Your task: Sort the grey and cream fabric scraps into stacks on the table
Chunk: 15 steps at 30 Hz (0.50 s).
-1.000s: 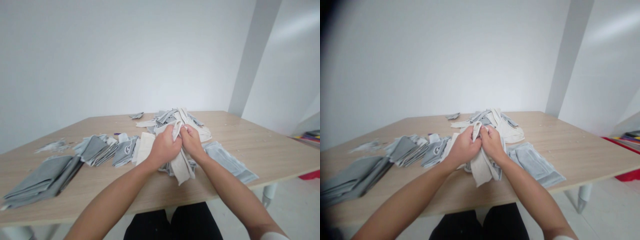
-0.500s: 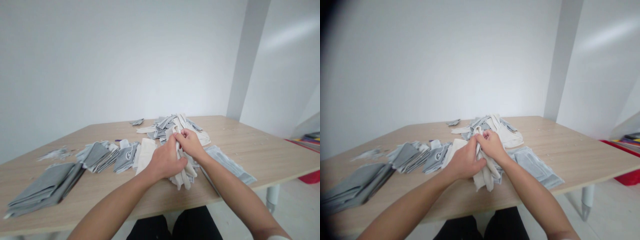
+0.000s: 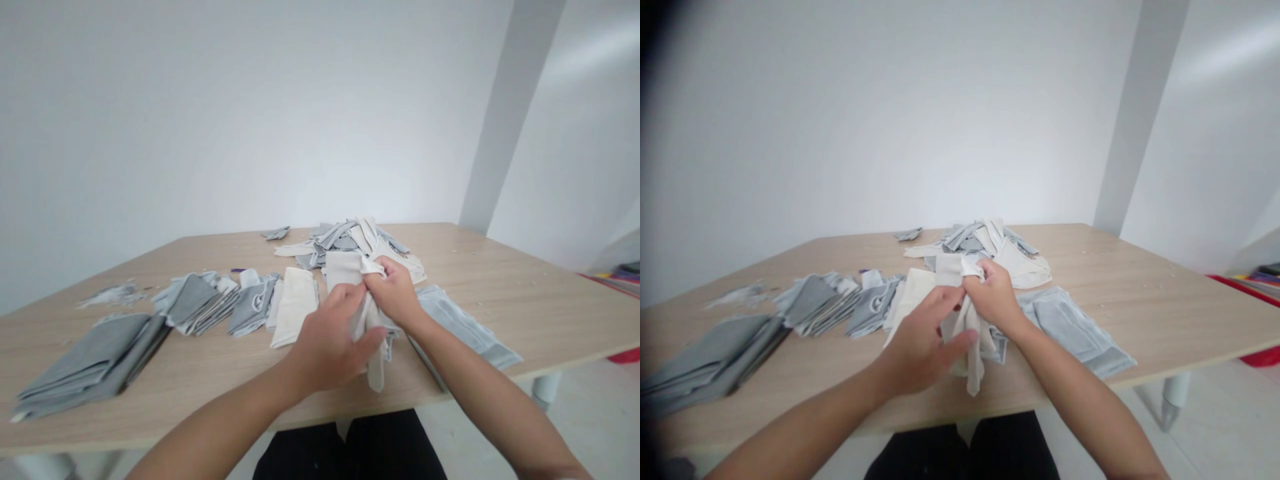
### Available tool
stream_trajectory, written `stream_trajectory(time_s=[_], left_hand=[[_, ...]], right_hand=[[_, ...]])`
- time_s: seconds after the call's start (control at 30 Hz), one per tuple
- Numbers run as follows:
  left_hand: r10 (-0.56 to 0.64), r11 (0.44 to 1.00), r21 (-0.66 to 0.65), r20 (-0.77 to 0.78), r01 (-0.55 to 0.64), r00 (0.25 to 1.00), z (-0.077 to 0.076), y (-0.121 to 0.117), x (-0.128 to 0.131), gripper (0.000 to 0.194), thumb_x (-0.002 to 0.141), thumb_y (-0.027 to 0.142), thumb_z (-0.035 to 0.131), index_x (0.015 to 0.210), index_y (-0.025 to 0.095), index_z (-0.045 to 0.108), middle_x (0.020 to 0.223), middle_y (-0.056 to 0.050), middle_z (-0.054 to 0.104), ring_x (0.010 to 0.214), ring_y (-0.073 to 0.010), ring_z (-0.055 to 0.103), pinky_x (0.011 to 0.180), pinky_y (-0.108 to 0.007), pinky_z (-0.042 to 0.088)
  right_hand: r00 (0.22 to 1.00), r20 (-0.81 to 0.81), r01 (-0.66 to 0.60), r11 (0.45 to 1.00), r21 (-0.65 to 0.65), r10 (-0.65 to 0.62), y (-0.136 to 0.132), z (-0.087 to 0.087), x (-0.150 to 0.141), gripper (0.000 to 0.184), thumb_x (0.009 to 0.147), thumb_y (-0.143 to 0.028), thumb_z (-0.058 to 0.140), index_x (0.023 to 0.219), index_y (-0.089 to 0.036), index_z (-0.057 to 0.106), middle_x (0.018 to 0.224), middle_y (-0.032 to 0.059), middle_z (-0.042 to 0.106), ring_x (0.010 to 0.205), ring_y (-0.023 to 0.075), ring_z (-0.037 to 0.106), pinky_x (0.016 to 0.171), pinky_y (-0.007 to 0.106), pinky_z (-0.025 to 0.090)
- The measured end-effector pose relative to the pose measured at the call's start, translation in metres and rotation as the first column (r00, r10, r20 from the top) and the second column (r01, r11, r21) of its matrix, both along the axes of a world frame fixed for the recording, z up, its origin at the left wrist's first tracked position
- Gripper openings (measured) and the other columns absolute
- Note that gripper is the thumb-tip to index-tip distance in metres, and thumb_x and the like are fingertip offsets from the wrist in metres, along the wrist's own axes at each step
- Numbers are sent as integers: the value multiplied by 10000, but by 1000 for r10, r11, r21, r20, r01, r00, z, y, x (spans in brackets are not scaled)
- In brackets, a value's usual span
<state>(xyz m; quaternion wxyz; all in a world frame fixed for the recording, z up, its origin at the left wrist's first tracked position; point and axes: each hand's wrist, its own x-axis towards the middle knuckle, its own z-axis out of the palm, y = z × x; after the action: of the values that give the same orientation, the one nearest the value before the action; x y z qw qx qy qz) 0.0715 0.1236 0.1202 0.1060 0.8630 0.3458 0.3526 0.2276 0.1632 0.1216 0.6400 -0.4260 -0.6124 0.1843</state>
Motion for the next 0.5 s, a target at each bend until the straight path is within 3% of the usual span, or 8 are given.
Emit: stream_trajectory(time_s=[0.07,0.13,0.17,0.23,0.3,0.37,0.43,0.5], left_hand=[[7,999,36,219,-16,976,-11,13,-13,296,910,392,497,1136,243,616,1172,-82,575,1054,-222,579,816,-314,511],[76,997,-2,380,-81,922,-22,29,-22,344,890,412,536,1177,232,595,1237,-96,554,1135,-239,547,848,-327,511],[88,996,-65,434,-66,897,-26,37,-25,429,869,449,562,1231,220,555,1272,-111,543,1173,-258,529,873,-351,507],[37,970,-227,505,92,862,-32,47,-28,581,832,542,582,1286,189,502,1271,-140,565,1172,-288,541,899,-395,500],[-47,878,-368,571,306,820,-35,49,-31,622,805,604,586,1256,179,532,1182,-144,633,1084,-302,601,882,-417,509],[-77,746,-483,621,458,780,-38,43,-34,579,767,593,643,1184,193,597,1084,-128,682,976,-307,650,823,-422,533],[-44,636,-566,652,525,757,-43,34,-39,498,732,529,709,1110,209,652,1011,-109,708,896,-308,674,763,-420,547],[18,599,-605,666,525,746,-50,27,-44,410,730,485,723,1034,212,693,935,-94,722,835,-298,684,732,-414,549]], right_hand=[[1000,-2,-31,999,21,31,-9,-6,5,125,681,-225,532,582,-213,457,534,-60,419,535,106,373,512,226,303],[994,21,-109,993,42,108,-20,-11,9,122,666,-200,537,589,-220,445,534,-61,419,519,100,354,503,224,297],[986,36,-164,985,48,162,-26,-13,11,122,667,-192,536,598,-224,440,540,-58,427,515,100,351,503,226,300],[954,72,-295,954,59,291,-35,-15,12,132,672,-196,543,616,-234,429,561,-46,452,515,105,363,507,236,316],[917,91,-395,917,62,389,-41,-15,12,161,686,-226,564,620,-242,418,585,-27,476,527,117,391,514,252,335],[904,73,-427,902,72,422,-43,-15,12,211,707,-285,593,610,-250,410,589,-13,484,528,126,405,514,266,347],[912,20,-409,908,96,409,-40,-15,12,262,735,-362,603,600,-256,405,577,-7,477,518,131,402,511,276,352],[907,-27,-415,902,115,421,-34,-16,12,283,753,-412,596,605,-254,413,579,-7,470,518,131,402,513,278,355]])
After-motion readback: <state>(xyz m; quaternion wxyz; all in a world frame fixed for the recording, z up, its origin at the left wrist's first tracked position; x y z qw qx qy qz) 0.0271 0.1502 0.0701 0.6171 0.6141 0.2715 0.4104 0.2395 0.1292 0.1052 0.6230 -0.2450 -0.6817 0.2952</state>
